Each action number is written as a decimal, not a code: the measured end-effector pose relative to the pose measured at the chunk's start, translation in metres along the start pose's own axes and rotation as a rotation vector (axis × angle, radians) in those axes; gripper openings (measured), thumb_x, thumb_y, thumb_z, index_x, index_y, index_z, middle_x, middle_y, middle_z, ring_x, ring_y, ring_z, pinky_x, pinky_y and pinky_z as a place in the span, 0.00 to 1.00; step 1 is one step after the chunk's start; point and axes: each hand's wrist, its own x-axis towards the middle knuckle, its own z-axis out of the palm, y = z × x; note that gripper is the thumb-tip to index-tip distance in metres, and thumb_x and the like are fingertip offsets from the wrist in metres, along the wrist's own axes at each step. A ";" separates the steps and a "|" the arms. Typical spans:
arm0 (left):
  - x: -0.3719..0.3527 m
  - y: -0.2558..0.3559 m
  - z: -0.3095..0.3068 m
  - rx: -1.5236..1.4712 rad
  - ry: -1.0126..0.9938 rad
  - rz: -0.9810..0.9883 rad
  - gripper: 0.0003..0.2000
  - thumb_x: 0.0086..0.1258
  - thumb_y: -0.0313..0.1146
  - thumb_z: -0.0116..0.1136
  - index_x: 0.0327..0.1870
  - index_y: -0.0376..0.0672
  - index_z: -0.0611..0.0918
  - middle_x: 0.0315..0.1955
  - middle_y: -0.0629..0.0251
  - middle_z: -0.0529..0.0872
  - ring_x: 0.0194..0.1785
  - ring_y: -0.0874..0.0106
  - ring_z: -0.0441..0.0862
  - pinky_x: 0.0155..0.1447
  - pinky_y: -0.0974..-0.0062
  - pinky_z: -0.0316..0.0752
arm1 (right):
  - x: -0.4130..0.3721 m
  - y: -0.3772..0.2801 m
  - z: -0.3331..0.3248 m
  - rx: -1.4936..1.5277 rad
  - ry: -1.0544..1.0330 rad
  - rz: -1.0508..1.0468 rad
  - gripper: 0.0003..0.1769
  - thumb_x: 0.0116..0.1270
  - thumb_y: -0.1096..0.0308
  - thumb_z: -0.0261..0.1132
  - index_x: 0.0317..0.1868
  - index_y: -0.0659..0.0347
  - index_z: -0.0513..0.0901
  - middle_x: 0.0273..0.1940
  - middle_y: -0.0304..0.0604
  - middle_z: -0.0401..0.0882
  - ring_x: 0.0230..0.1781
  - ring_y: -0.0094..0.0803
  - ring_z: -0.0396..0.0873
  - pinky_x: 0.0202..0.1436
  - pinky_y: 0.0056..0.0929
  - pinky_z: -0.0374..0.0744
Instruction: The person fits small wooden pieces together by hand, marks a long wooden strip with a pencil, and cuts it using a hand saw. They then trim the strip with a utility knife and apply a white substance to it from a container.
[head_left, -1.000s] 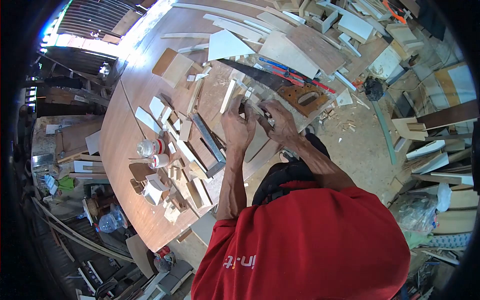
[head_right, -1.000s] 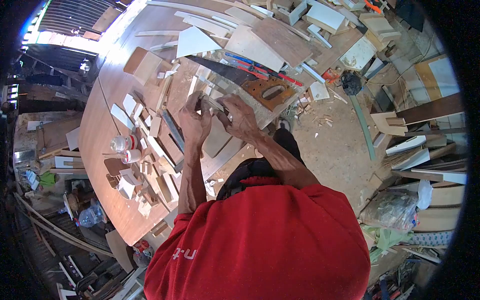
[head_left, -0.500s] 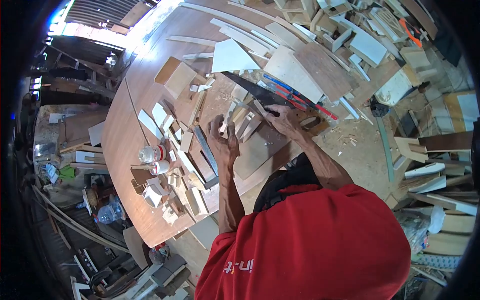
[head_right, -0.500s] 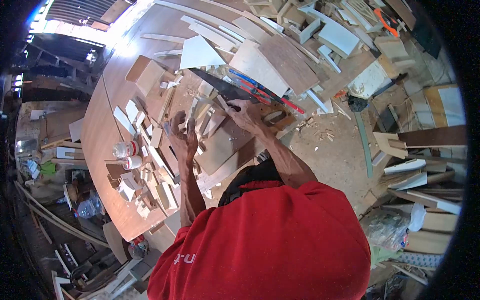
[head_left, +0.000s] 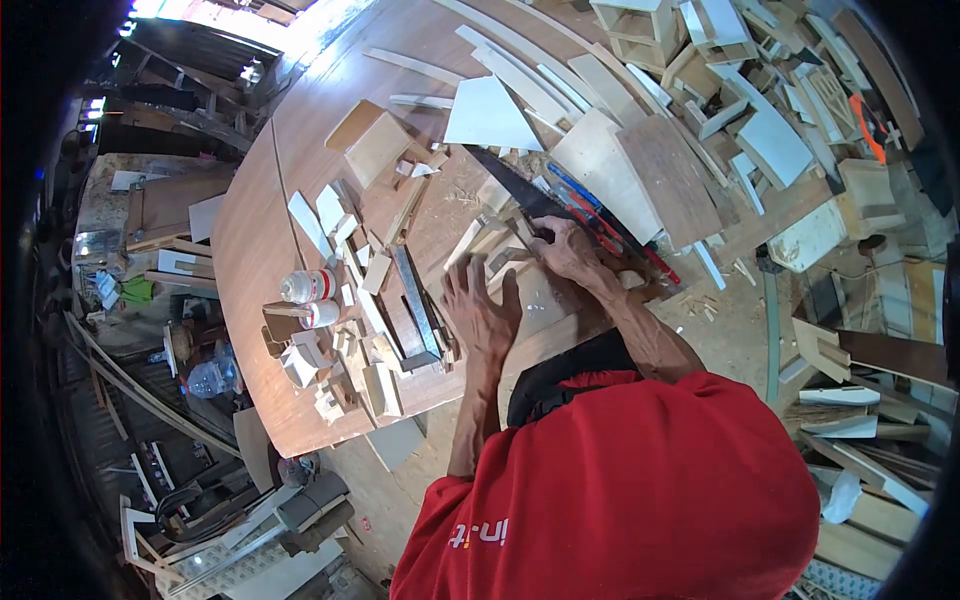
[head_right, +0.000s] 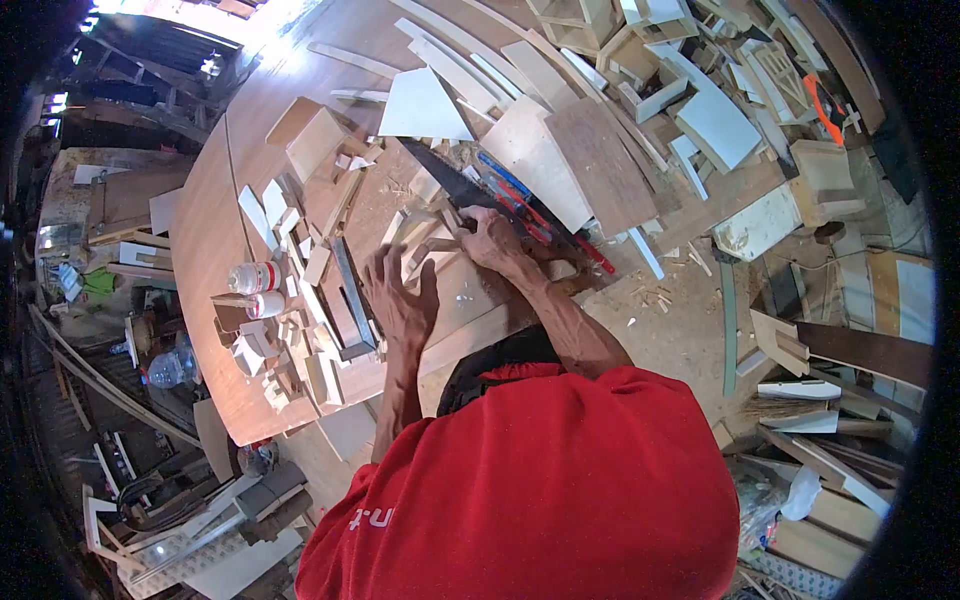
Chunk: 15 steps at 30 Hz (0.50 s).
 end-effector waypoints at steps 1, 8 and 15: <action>-0.006 0.004 0.001 -0.049 0.050 -0.013 0.13 0.60 0.29 0.65 0.45 0.38 0.78 0.42 0.52 0.80 0.48 0.53 0.77 0.52 0.59 0.72 | 0.003 0.002 0.000 0.009 0.037 -0.014 0.21 0.60 0.63 0.63 0.49 0.69 0.80 0.46 0.60 0.82 0.47 0.53 0.82 0.51 0.40 0.79; -0.071 -0.004 0.039 -0.571 -0.267 -0.498 0.13 0.63 0.30 0.63 0.46 0.35 0.81 0.38 0.54 0.85 0.42 0.66 0.83 0.43 0.70 0.77 | 0.039 -0.014 0.000 -0.169 -0.053 -0.325 0.14 0.67 0.67 0.55 0.45 0.71 0.71 0.35 0.66 0.78 0.41 0.63 0.79 0.41 0.51 0.76; -0.074 -0.033 0.069 -0.953 -0.284 -0.846 0.20 0.64 0.32 0.62 0.56 0.32 0.77 0.44 0.55 0.85 0.45 0.71 0.81 0.46 0.76 0.75 | 0.057 0.012 0.017 -0.514 -0.310 -0.375 0.08 0.70 0.71 0.52 0.42 0.69 0.70 0.47 0.69 0.66 0.41 0.62 0.77 0.39 0.50 0.73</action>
